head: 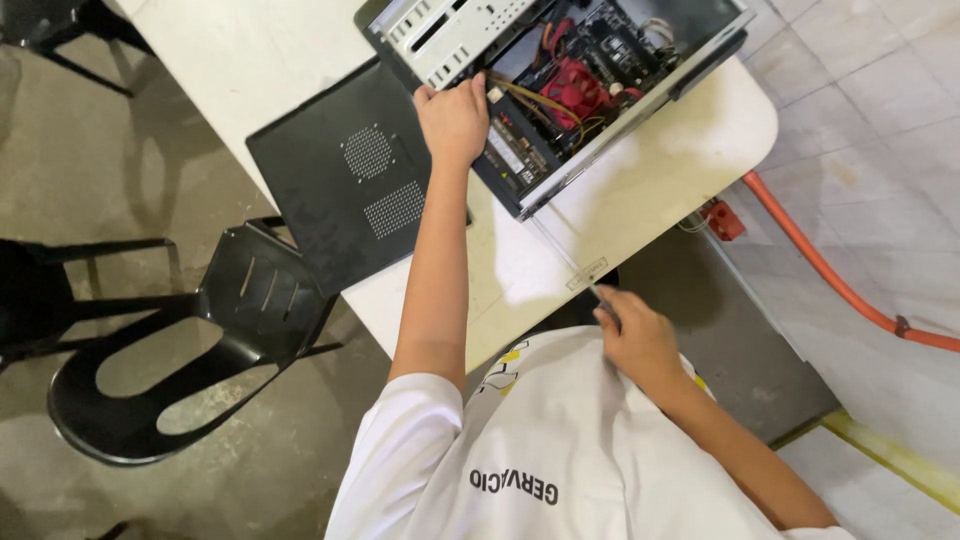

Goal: The person uses a screwdriver to secure screws on a computer tower and then attaches the side panel by sliding it into place.

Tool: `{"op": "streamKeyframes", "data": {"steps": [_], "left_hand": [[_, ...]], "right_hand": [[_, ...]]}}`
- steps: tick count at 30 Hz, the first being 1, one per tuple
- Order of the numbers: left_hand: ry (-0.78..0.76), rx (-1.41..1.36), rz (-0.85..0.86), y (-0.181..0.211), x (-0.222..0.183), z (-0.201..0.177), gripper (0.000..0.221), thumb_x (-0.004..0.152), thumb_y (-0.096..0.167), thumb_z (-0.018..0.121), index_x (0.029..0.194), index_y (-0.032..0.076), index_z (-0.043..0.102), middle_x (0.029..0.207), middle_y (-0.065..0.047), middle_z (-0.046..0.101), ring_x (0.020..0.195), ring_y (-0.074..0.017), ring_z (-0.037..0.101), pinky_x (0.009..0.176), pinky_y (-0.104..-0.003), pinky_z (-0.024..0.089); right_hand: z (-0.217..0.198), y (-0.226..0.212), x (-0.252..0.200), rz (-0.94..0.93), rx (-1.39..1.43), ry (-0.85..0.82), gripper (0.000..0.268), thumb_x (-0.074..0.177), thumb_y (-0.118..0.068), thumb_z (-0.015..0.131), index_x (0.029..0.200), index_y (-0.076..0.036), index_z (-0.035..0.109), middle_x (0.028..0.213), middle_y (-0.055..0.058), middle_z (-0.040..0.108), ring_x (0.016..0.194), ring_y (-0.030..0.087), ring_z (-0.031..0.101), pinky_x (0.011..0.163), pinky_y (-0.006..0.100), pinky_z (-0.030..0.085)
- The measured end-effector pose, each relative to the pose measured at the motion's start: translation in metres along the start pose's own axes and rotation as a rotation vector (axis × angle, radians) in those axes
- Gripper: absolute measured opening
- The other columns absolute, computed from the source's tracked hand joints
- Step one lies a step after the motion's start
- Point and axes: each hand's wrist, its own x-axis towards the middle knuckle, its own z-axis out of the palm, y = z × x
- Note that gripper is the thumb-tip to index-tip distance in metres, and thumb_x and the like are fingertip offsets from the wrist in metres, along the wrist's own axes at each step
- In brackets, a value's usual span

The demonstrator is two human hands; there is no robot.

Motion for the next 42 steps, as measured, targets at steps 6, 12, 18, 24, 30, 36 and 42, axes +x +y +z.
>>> {"op": "streamKeyframes", "data": {"steps": [6, 12, 18, 24, 30, 36, 42], "left_hand": [[-0.006, -0.019, 0.006, -0.001, -0.003, -0.002, 0.056, 0.111, 0.033, 0.027, 0.064, 0.016, 0.053, 0.048, 0.003, 0.050, 0.041, -0.0252, 0.038, 0.081, -0.041, 0.036], [0.013, -0.017, 0.017, -0.003, -0.002, -0.003, 0.057, 0.112, 0.034, 0.028, 0.062, 0.017, 0.051, 0.047, 0.003, 0.049, 0.041, -0.0239, 0.035, 0.080, -0.039, 0.036], [0.009, -0.001, -0.001, -0.004, -0.002, 0.001, 0.057, 0.111, 0.034, 0.029, 0.064, 0.016, 0.055, 0.048, 0.002, 0.054, 0.042, -0.0267, 0.041, 0.082, -0.041, 0.036], [-0.008, -0.025, 0.013, -0.004, -0.002, 0.000, 0.058, 0.112, 0.034, 0.029, 0.062, 0.016, 0.053, 0.049, 0.001, 0.053, 0.042, -0.0262, 0.041, 0.080, -0.041, 0.035], [0.108, -0.050, 0.069, -0.002, -0.005, -0.005, 0.056, 0.112, 0.033, 0.033, 0.063, 0.014, 0.055, 0.051, -0.001, 0.051, 0.044, -0.0277, 0.041, 0.077, -0.043, 0.037], [0.439, -0.264, -0.153, 0.034, -0.042, -0.026, 0.032, 0.093, 0.010, 0.072, 0.122, -0.002, 0.063, 0.111, -0.022, 0.070, 0.106, -0.0386, 0.067, 0.097, -0.049, 0.048], [0.022, -0.964, -0.927, 0.054, -0.098, -0.012, 0.086, 0.105, 0.028, 0.061, 0.166, 0.007, 0.005, 0.167, -0.035, 0.011, 0.153, -0.0495, 0.021, 0.126, -0.062, 0.022]], "right_hand": [[-0.015, 0.019, 0.032, 0.425, 1.003, -0.524, 0.036, 0.099, -0.015, 0.060, 0.131, -0.001, 0.070, 0.090, 0.011, 0.071, 0.054, 0.015, 0.055, 0.050, 0.027, 0.047], [-0.076, -0.009, 0.051, 0.397, 0.548, -0.694, 0.044, 0.101, -0.029, 0.049, 0.142, -0.019, 0.060, 0.113, -0.001, 0.077, 0.077, 0.013, 0.070, 0.070, 0.030, 0.052], [-0.016, 0.001, 0.021, 0.000, -0.088, -0.260, 0.048, 0.104, -0.047, 0.043, 0.146, -0.026, 0.056, 0.103, 0.003, 0.062, 0.073, 0.031, 0.069, 0.051, 0.046, 0.051], [-0.067, -0.025, 0.045, 0.410, 0.525, -0.678, 0.054, 0.104, -0.045, 0.042, 0.149, -0.020, 0.058, 0.076, -0.001, 0.055, 0.068, 0.013, 0.048, 0.066, 0.030, 0.040], [-0.097, -0.022, 0.059, 0.410, 0.414, -0.768, 0.057, 0.101, -0.050, 0.039, 0.151, -0.026, 0.053, 0.107, 0.003, 0.073, 0.077, 0.016, 0.059, 0.074, 0.032, 0.046], [-0.083, 0.037, 0.060, 0.227, 0.704, -0.622, 0.043, 0.105, -0.026, 0.051, 0.139, -0.001, 0.060, 0.084, 0.020, 0.075, 0.060, 0.025, 0.069, 0.055, 0.037, 0.057], [-0.072, 0.095, 0.072, 0.443, 0.639, -0.558, 0.050, 0.104, -0.028, 0.056, 0.147, -0.001, 0.055, 0.102, 0.029, 0.075, 0.077, 0.031, 0.073, 0.068, 0.042, 0.064]]}}
